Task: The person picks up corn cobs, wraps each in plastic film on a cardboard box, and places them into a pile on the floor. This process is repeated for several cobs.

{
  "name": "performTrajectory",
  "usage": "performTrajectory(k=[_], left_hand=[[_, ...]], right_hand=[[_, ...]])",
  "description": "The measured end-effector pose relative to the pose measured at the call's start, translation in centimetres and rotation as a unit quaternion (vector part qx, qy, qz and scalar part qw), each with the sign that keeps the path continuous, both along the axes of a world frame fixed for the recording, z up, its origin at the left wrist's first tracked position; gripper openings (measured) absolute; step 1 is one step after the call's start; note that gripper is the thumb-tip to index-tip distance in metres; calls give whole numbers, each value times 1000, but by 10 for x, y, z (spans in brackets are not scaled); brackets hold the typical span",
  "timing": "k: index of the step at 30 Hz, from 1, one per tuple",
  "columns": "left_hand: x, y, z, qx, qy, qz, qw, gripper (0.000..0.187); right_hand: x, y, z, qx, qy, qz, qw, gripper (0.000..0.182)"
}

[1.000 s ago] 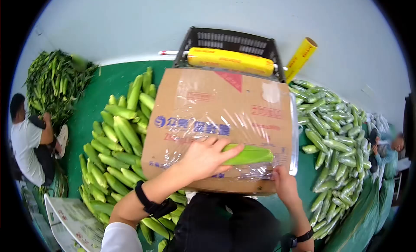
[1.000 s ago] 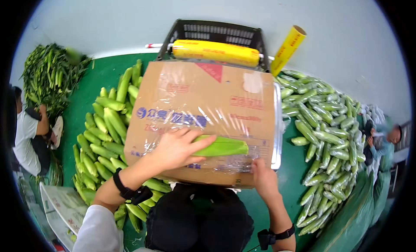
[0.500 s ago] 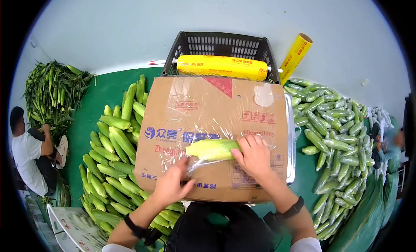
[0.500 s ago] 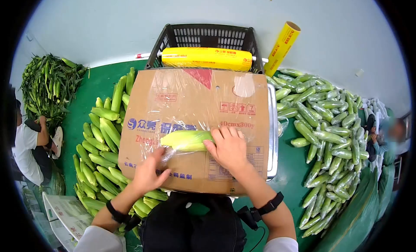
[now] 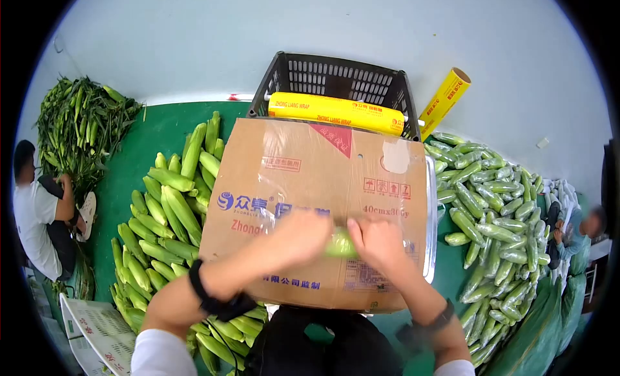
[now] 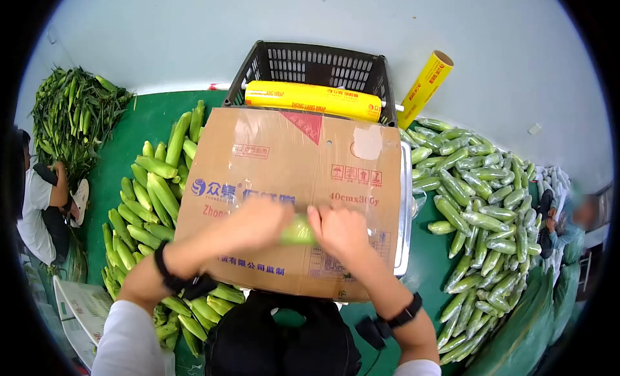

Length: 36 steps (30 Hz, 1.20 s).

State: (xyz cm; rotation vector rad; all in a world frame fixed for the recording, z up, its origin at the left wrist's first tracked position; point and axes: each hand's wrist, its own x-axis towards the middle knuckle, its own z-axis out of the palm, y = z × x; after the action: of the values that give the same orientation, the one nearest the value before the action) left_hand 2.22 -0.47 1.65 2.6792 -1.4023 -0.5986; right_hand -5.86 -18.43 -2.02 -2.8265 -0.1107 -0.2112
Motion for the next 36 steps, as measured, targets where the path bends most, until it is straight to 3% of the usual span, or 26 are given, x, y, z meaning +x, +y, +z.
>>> performTrajectory(k=[1,3,4,5,7,10,13,16,18,21,24,25,28,31,32,33,34,35,36], left_hand=[[-31,6,13,38,128,42,990,53],[-82,29,0,-128,-43,52,989,74],[-78,30,-8,-109,1,48,993,78],[-66,26,-16,-127,-64,58,988,77],[-27,9,-39,-159,-164,91,969,75],[63,-15,-28,-196,-300,74,931,70],[111,-26,-24,-63,-70,-26,995,69],[126,-41,-36,40,-50,-14,998,70],[131,-41,-42,28,-36,8,999,71],[135,-42,-49,31,-22,21,999,72],[127,-37,-34,38,-20,3,999,71],[123,-36,-27,40,-22,-13,999,71],[124,-26,-26,-14,-1,-4,1000,65],[107,-1,-44,-341,-38,52,938,56],[84,4,-42,-409,-44,79,908,53],[52,8,-34,-473,-44,104,874,50],[17,8,-20,-464,-42,50,883,48],[-7,4,-12,-454,-38,1,890,47],[-10,-3,-23,-492,-5,29,870,48]], right_hand=[[-6,5,8,21,66,-3,998,32],[-21,16,26,62,207,-2,976,33],[-18,16,32,63,300,-32,951,33],[-18,15,26,66,176,-10,982,35],[-28,11,11,67,-71,42,994,41],[-15,16,10,-15,-104,123,987,53],[28,1,8,-44,-120,140,982,60],[64,-11,3,-67,-83,142,984,56],[74,-12,1,-68,-34,152,985,52],[47,-4,3,-40,-62,171,982,50],[-1,-4,14,-66,17,234,970,50],[-19,-1,19,-27,61,273,960,51],[-73,6,30,4,149,333,931,50],[-102,0,41,147,355,177,906,61],[-108,-8,33,249,335,110,902,62],[-115,-15,18,352,310,38,882,63],[-104,-6,8,484,280,-30,829,59],[-100,-7,18,656,353,-157,649,56],[-86,0,30,682,389,-153,600,60]])
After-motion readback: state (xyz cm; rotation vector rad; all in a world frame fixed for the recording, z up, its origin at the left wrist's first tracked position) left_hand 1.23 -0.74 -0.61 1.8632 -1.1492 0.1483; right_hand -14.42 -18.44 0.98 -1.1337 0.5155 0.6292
